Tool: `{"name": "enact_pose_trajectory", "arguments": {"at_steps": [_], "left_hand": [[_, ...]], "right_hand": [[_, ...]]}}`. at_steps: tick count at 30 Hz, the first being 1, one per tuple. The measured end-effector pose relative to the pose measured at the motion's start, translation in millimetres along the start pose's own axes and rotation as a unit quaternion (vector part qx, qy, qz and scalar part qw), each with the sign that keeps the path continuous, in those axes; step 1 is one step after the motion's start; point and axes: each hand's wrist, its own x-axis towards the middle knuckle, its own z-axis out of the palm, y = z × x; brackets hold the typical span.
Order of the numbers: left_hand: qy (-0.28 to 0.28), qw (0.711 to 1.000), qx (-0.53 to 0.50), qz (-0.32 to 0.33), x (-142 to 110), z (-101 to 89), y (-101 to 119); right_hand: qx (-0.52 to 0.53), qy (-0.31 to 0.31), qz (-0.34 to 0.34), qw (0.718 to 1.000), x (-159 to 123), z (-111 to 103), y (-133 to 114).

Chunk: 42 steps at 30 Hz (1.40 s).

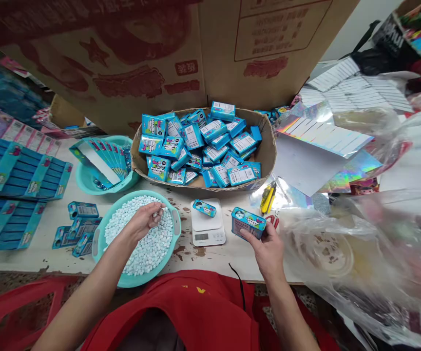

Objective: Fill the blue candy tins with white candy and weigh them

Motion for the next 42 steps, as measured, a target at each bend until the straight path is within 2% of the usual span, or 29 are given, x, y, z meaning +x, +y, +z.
{"name": "enact_pose_trajectory", "arguments": {"at_steps": [2,5,11,17,23,29,30,33,35,37,39,42], "left_hand": [[-0.013,0.997,0.074,-0.004,-3.7,-7.1,-8.0],[-0.035,0.981,0.189,0.035,-4.4,-5.9,-15.3],[-0.065,0.897,0.425,0.098,0.8,17.7,-8.9],[-0.083,0.851,0.503,0.129,9.4,48.5,1.9],[-0.092,0.789,0.560,0.234,28.6,78.2,1.7],[-0.086,0.764,0.582,0.264,32.3,84.8,3.1],[-0.091,0.751,0.600,0.260,31.3,85.1,1.7],[-0.122,0.688,0.677,0.233,24.9,88.5,-6.2],[-0.121,0.662,0.706,0.219,17.8,90.3,-10.8],[-0.096,0.665,0.710,0.213,9.9,86.8,-10.3],[-0.050,0.684,0.696,0.212,0.3,72.9,-2.7],[0.065,0.722,0.659,0.199,-25.0,28.2,18.8]], "right_hand": [[0.003,0.002,0.005,1.000,-1.0,2.4,-2.0],[0.000,-0.003,0.006,1.000,-3.0,5.7,-4.2],[0.000,-0.009,0.006,1.000,-5.4,8.2,0.1],[-0.002,-0.008,0.023,1.000,-5.9,7.5,-2.2],[0.018,-0.015,0.042,0.999,-2.7,5.6,2.0],[0.033,-0.013,0.061,0.998,1.5,4.9,7.0],[0.030,-0.014,0.064,0.997,1.7,5.7,4.8],[0.016,-0.018,0.075,0.997,-0.2,10.1,-3.6],[-0.014,-0.014,0.078,0.997,-2.6,14.5,-6.9],[-0.061,-0.009,0.074,0.995,-3.5,21.8,-6.0],[-0.104,-0.017,0.065,0.992,-1.9,34.7,-0.6],[-0.129,-0.058,0.046,0.989,1.0,64.4,13.6]]}}
